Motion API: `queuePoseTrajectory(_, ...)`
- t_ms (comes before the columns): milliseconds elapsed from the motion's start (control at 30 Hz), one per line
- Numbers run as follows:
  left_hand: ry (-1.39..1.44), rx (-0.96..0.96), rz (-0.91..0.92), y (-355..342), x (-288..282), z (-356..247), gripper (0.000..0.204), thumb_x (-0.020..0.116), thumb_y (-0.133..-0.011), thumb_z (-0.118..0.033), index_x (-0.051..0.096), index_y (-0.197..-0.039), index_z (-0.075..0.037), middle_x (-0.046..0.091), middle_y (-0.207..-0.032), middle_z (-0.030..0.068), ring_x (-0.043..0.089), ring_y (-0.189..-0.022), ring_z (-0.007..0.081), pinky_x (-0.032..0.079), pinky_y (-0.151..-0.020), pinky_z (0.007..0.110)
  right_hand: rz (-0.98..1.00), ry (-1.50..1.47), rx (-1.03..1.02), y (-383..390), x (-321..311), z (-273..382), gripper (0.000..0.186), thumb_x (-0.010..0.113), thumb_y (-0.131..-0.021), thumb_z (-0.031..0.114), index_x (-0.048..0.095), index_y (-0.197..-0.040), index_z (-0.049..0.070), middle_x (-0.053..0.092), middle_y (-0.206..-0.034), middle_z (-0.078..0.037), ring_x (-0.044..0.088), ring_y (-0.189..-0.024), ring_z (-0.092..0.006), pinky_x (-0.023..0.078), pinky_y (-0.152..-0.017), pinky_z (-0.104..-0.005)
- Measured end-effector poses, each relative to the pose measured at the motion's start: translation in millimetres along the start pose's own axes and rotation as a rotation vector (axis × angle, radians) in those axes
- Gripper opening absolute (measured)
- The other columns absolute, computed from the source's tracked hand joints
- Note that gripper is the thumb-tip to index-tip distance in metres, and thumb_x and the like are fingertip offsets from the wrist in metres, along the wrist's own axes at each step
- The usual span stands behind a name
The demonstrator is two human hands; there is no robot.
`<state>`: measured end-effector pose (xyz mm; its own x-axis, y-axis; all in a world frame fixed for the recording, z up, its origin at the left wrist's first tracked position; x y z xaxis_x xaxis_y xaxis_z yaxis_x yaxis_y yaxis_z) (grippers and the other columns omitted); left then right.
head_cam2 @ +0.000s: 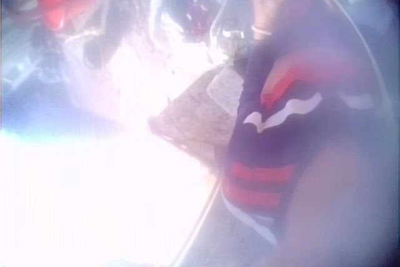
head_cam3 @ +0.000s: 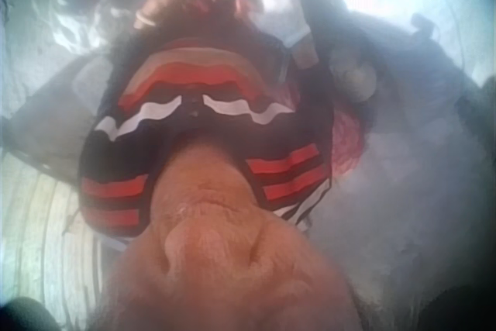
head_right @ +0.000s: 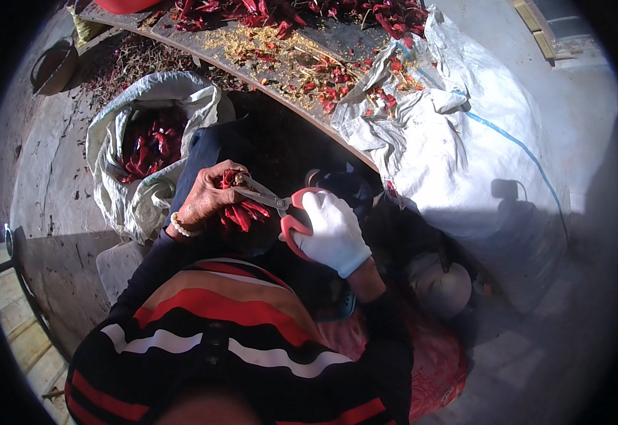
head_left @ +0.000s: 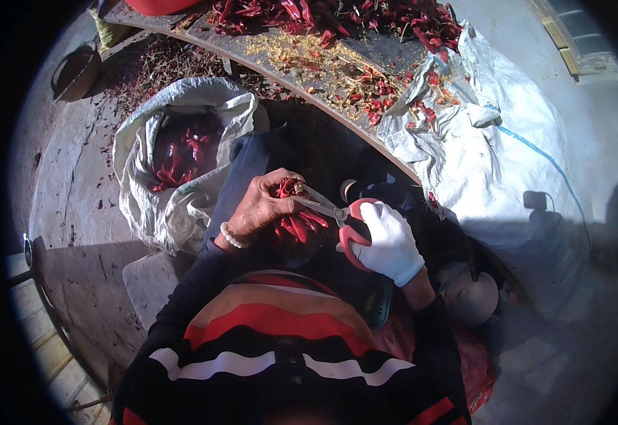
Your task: The person removes stems from dried red chili peppers using scissors and hands. They pick peppers from a pile, cut or pull off the stems, and place the de-stemmed peppers into a white sack while discarding stems onto the table.
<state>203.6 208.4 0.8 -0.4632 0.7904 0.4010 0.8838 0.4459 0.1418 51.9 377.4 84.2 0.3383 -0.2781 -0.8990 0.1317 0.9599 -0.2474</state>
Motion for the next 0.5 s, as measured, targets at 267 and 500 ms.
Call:
queuePoseTrajectory(267,-0.285,0.113,-0.185,-1,-6,2,0.035,0.080,-0.074,-0.011,0.068,-0.105,0.002,0.061,-0.090,0.0035,0.060,-0.086,0.0136,0.050,-0.080,0.029,0.000,-0.004,0.077,1,2,13,0.053,0.091,-0.071,0.031,0.063,-0.106,0.001,0.067,-0.095,-0.012,0.069,-0.084,-0.0339,0.057,-0.072,-0.0404)
queuePoseTrajectory(500,-0.386,0.228,-0.306,1,2,-2,0.037,0.080,-0.068,-0.010,0.070,-0.102,0.000,0.062,-0.089,0.0083,0.062,-0.083,0.0212,0.051,-0.079,0.032,0.021,-0.013,0.199,8,10,22,0.056,0.089,-0.072,0.036,0.063,-0.106,0.000,0.067,-0.096,-0.015,0.069,-0.085,-0.0355,0.057,-0.073,-0.0415)
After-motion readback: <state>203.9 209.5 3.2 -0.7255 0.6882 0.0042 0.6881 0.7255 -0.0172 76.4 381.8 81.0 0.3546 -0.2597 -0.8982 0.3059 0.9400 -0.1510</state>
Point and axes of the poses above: each hand's wrist, its own y-axis away from the middle knuckle, its own x-axis out of the palm, z = x × y, the point moved 5 cm from there along -y, towards the middle knuckle
